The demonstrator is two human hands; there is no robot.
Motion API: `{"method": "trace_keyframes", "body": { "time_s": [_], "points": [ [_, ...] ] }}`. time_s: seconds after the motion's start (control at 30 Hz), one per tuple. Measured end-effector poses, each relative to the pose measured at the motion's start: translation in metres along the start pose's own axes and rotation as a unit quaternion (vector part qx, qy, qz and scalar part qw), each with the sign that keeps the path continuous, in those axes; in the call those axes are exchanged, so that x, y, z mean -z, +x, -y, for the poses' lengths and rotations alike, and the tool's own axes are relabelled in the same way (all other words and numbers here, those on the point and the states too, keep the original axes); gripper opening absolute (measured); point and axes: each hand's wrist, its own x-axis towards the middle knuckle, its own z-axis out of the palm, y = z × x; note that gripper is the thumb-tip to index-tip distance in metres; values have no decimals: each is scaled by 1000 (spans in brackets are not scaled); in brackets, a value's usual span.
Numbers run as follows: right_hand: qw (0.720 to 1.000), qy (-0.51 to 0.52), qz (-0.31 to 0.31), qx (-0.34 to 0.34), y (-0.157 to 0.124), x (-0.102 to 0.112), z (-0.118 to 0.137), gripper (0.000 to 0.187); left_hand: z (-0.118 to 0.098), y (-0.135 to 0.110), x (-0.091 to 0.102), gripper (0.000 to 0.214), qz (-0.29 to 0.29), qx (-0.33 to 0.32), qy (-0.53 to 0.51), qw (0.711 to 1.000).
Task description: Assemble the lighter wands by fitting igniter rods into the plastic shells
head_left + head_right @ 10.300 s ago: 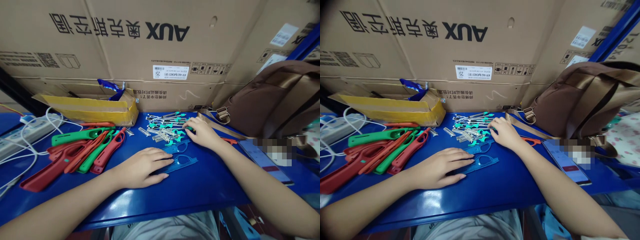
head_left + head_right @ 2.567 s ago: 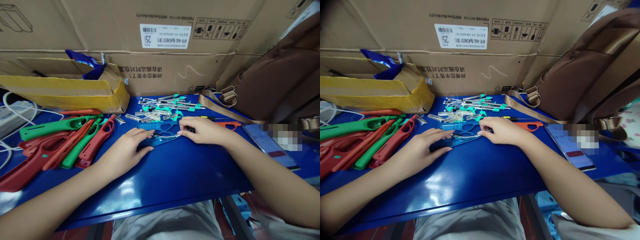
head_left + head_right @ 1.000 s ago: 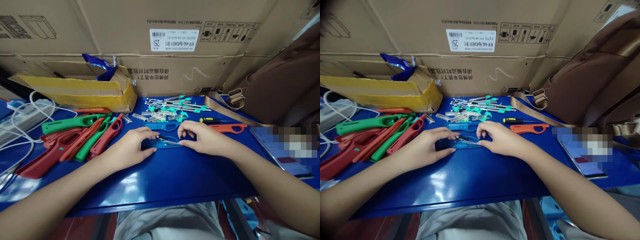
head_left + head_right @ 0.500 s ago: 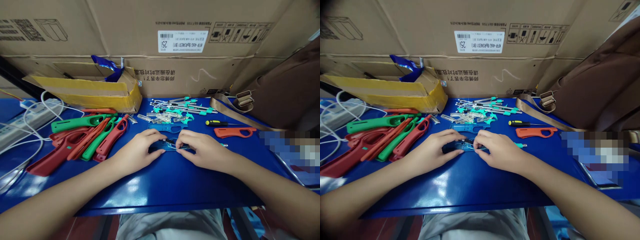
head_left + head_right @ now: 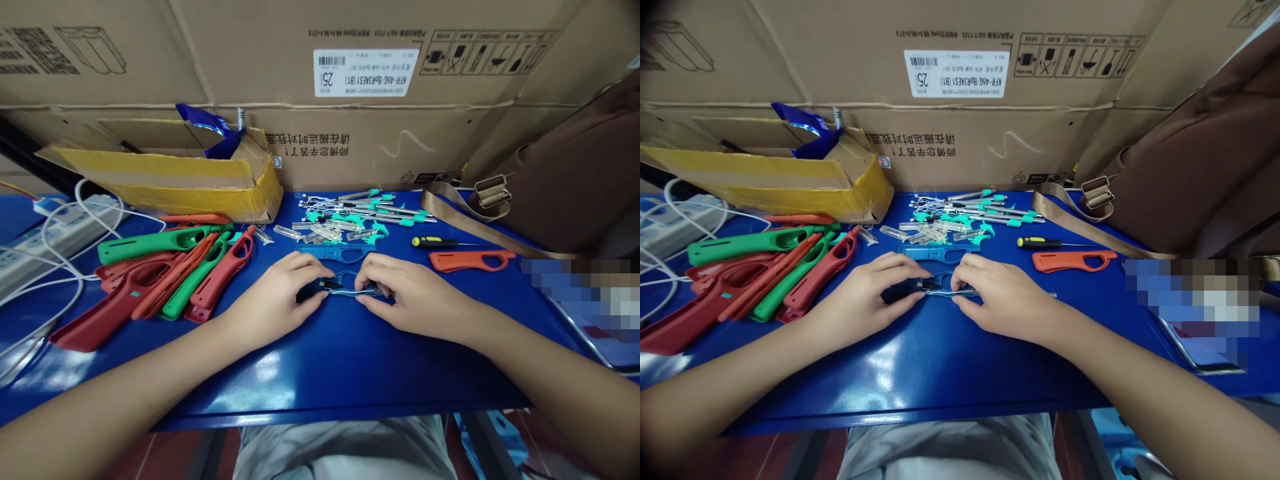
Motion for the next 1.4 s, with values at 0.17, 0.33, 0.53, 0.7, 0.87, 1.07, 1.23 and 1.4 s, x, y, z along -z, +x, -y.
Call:
{"method": "trace_keyframes", "body": {
  "time_s": [0.17, 0.33, 0.53, 0.7, 0.87, 1.07, 1.23, 1.4],
  "points": [
    [999, 25, -8, -19, 1, 2, -3, 3, 0, 0, -1, 20, -11, 11, -23, 1000],
    [997, 68, -23, -22, 1, 2, -7, 8, -1, 1, 0, 18, -15, 13, -33, 999],
    [998, 68, 18, 0, -3, 8, -3, 12, 0, 2, -1, 17, -5, 44, -63, 997],
    [997, 57, 36, 31, -4, 11, -2, 11, -1, 4, -1, 13, -10, 67, -84, 994],
    [998, 27, 37, 42, -2, 6, -5, 7, -1, 4, -1, 13, -12, 66, -72, 995],
    [999, -4, 19, 42, -1, 3, -5, 6, -1, 2, -1, 14, -5, 62, -79, 995],
    [999, 4, 9, 44, -1, 2, -7, 7, -2, 2, -1, 15, -6, 76, -93, 993],
    [998, 42, -4, 42, 1, 0, -6, 8, -3, 3, -7, 12, -66, 89, -133, 985]
  ]
}}
